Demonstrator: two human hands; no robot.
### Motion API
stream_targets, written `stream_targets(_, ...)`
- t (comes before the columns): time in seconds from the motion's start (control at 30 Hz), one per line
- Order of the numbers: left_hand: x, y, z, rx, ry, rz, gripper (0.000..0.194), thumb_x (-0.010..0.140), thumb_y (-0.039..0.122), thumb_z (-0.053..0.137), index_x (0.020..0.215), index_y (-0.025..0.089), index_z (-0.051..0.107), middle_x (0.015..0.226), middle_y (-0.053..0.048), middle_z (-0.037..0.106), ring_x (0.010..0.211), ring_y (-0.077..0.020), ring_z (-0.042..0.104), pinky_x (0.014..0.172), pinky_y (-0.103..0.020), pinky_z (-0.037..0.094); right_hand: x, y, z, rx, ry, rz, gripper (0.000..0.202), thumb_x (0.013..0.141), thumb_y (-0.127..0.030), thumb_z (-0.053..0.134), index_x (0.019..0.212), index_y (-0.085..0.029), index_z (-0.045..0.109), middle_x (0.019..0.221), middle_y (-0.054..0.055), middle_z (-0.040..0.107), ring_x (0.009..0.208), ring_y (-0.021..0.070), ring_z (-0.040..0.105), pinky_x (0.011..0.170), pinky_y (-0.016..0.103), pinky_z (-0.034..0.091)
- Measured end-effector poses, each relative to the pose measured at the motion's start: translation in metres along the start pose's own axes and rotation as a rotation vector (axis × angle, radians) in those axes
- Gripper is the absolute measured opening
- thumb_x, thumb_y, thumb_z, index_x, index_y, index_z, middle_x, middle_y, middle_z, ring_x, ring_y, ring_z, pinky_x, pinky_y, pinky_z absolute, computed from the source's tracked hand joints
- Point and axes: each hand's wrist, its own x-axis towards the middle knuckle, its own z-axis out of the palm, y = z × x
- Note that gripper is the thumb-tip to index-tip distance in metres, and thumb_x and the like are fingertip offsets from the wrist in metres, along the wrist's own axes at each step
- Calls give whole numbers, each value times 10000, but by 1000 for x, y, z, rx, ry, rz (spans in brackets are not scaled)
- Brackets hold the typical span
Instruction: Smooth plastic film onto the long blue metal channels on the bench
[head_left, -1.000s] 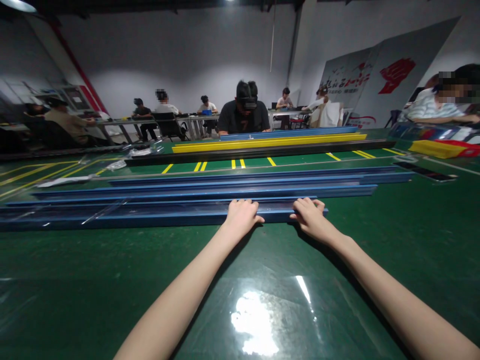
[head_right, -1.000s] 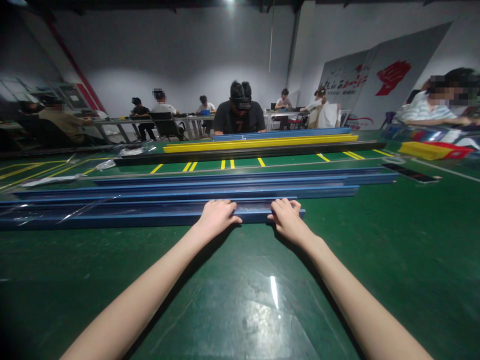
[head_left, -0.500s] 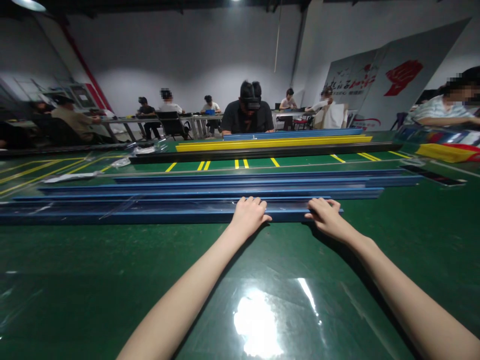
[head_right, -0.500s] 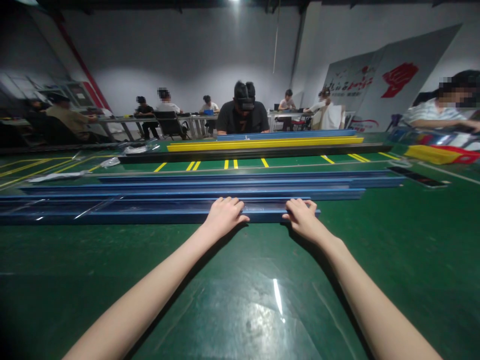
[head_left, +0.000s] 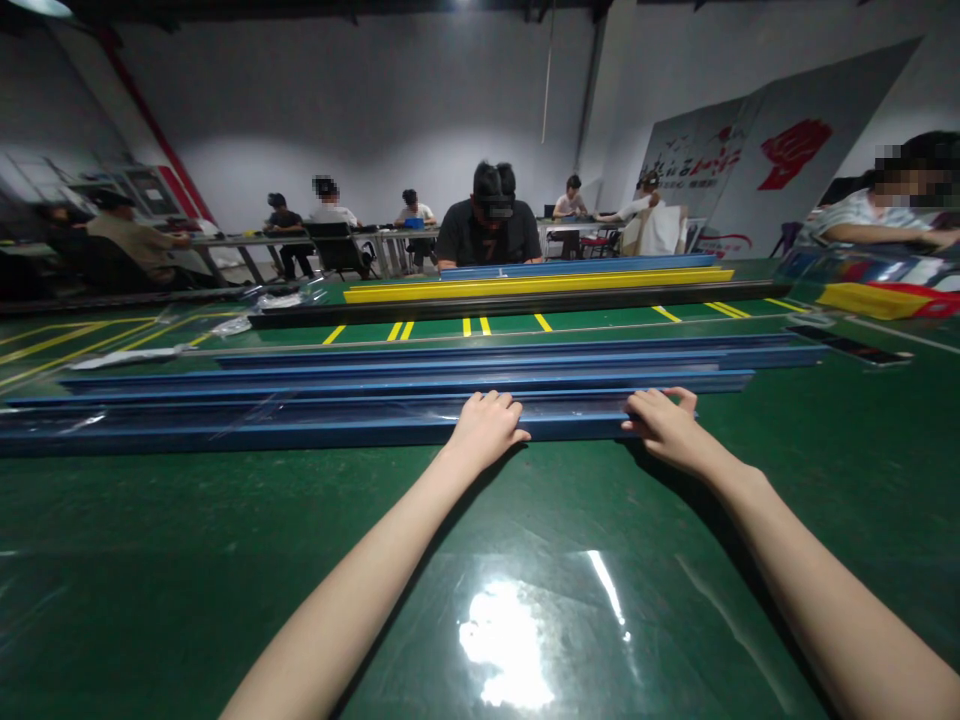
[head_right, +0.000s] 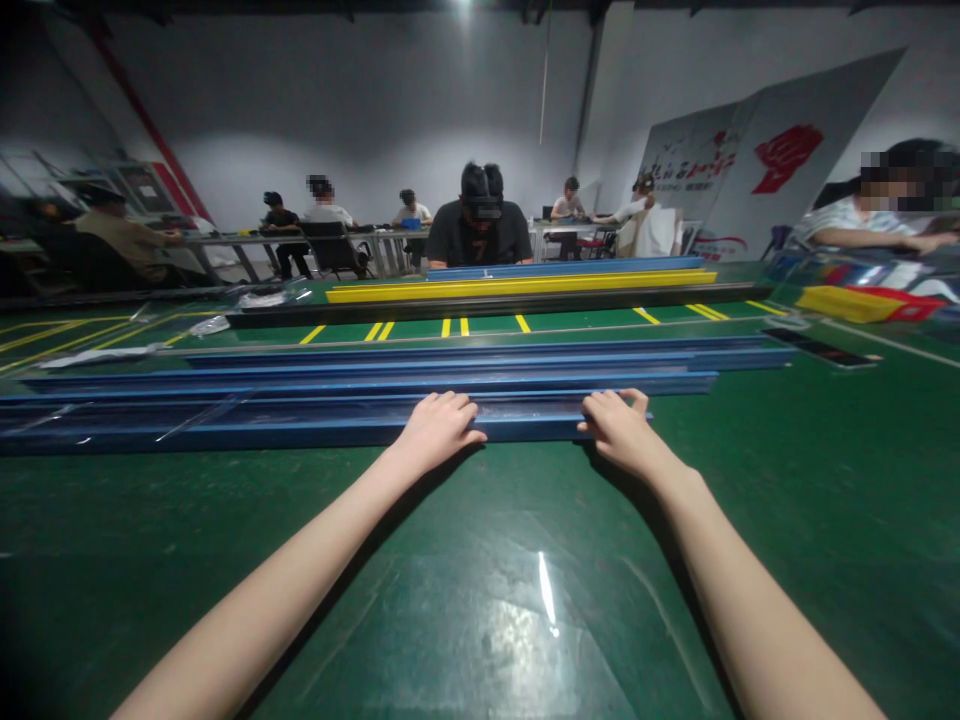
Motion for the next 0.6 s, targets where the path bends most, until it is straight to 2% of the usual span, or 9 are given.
stream_targets(0.27, 0, -1, 5, 13, 28, 21, 266, 778, 400, 577, 896, 164, 548, 955, -66, 597, 935, -222, 522, 774, -320, 375, -9, 9, 1, 0, 17, 53, 97, 812, -238, 355, 733, -210, 403, 767, 30, 545, 769, 182, 492, 797, 374, 238)
stream_targets(0.47, 0, -2, 5, -10, 18, 5, 291, 784, 418, 560, 896, 150, 558, 973, -78, 584, 950, -229, 512, 767, -323, 394, -7, 8, 2, 77, -9, 58, 144, 817, -320, 376, 720, -216, 399, 744, 57, 505, 723, 198, 458, 656, 312, 326)
stream_targets(0.6, 0, -3, 6, -33, 12, 9, 302, 786, 438, 547, 880, 152, 573, 981, -77, 578, 950, -223, 505, 763, -315, 401, -7, 5, 1, 55, 3, 62, 140, 823, -324, 367, 754, -215, 421, 783, 71, 519, 742, 212, 461, 666, 321, 345)
